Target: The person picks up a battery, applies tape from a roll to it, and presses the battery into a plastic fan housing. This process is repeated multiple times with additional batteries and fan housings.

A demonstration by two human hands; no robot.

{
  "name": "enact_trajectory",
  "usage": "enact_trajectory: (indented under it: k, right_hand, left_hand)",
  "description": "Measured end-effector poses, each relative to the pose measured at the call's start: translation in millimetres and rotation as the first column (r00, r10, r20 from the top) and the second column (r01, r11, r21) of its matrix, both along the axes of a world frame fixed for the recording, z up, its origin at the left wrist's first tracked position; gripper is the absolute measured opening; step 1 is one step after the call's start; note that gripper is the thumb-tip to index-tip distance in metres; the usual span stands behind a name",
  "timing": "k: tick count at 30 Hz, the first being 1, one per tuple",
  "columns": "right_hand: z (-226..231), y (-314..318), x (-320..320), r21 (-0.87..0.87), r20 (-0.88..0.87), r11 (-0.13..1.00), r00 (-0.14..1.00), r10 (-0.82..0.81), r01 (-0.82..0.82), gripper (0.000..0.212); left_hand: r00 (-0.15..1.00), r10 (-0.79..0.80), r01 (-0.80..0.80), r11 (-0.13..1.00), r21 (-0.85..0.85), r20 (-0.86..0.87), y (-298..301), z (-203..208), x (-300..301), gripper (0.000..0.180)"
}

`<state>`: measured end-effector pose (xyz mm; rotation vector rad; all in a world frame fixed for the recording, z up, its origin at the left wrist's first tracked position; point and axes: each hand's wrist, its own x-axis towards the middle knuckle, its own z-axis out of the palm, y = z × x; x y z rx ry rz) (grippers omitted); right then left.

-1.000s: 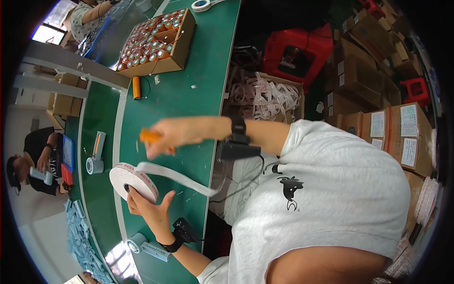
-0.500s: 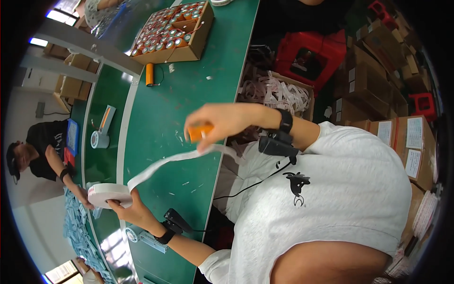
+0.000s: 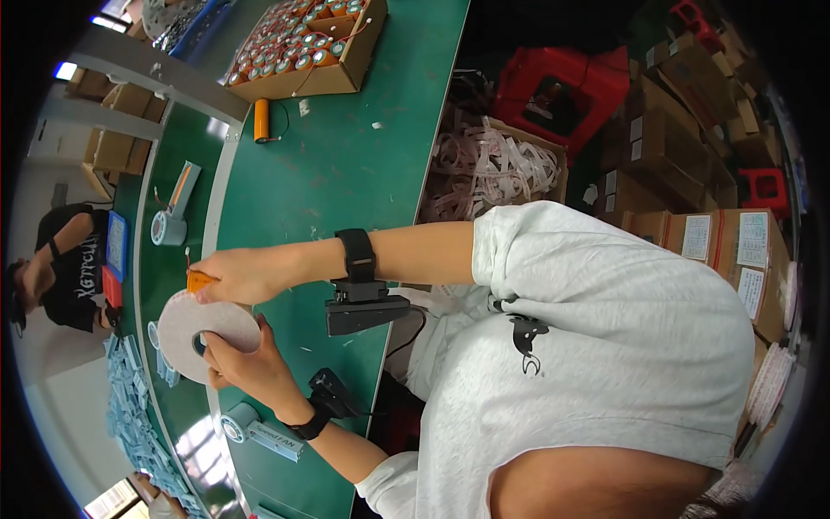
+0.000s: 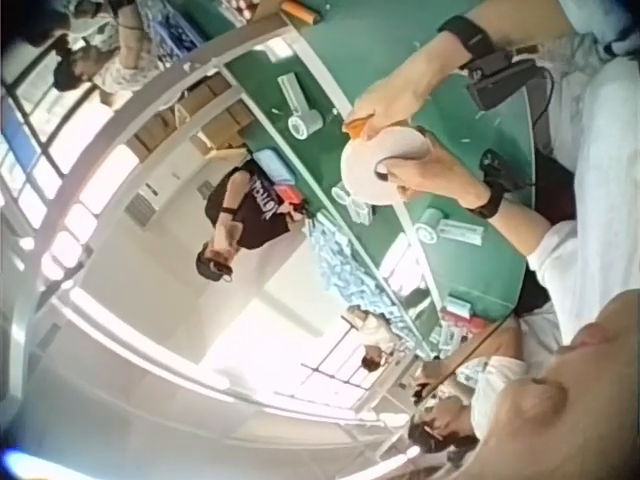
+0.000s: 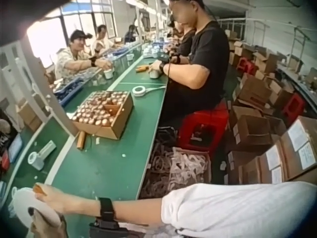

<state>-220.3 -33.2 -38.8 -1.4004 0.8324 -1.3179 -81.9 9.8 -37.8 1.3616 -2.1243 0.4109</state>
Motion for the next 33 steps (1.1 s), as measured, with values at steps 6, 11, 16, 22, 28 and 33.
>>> enact_trajectory:
  k: [6, 11, 16, 22, 28, 33]
  right_hand:
    - [-1.6, 0.0, 27.2, 0.11, 0.499, 0.932, 0.792, -0.353, 0.346, 0.018]
    - [37.2, -56.7, -64.6, 0.073, 0.96, 0.859, 0.198, -0.198, 0.506, 0.02]
    - [41.6, -16.9, -72.9, -0.258, 0.785, 0.95, 0.536, 0.311, -0.173, 0.021]
    - [-1.2, -2.8, -47.5, -0.42, 0.193, 0.895, 0.949, 0.248, -0.149, 0.027]
    - [20.3, 13.6, -31.6, -0.396, -0.181, 0.9, 0.976, 0.118, -0.182, 0.027]
    - [21.6, 30.2, 4.8, -0.345, -0.162, 0.9, 0.961, 0.222, -0.266, 0.027]
  left_hand:
    - [0.937, 0.185, -0.086, 0.945, 0.317, -0.296, 8.3, -0.7, -22.0, 0.057]
    - [0.994, -0.063, 0.083, 0.961, 0.262, -0.086, 34.7, -45.8, -30.7, 0.048]
    - [0.936, -0.35, 0.345, 0.892, 0.293, -0.037, 12.2, -25.7, -30.2, 0.031]
    - [0.921, -0.049, -0.02, 0.985, 0.173, 0.386, 15.4, 60.9, 85.5, 0.063]
    - [0.999, -0.04, 0.029, 0.735, 0.678, 0.001, -3.5, 13.6, 209.3, 0.065]
    - [0.986, -0.161, 0.161, 0.801, 0.577, -0.052, 13.6, 4.3, 131.4, 0.051]
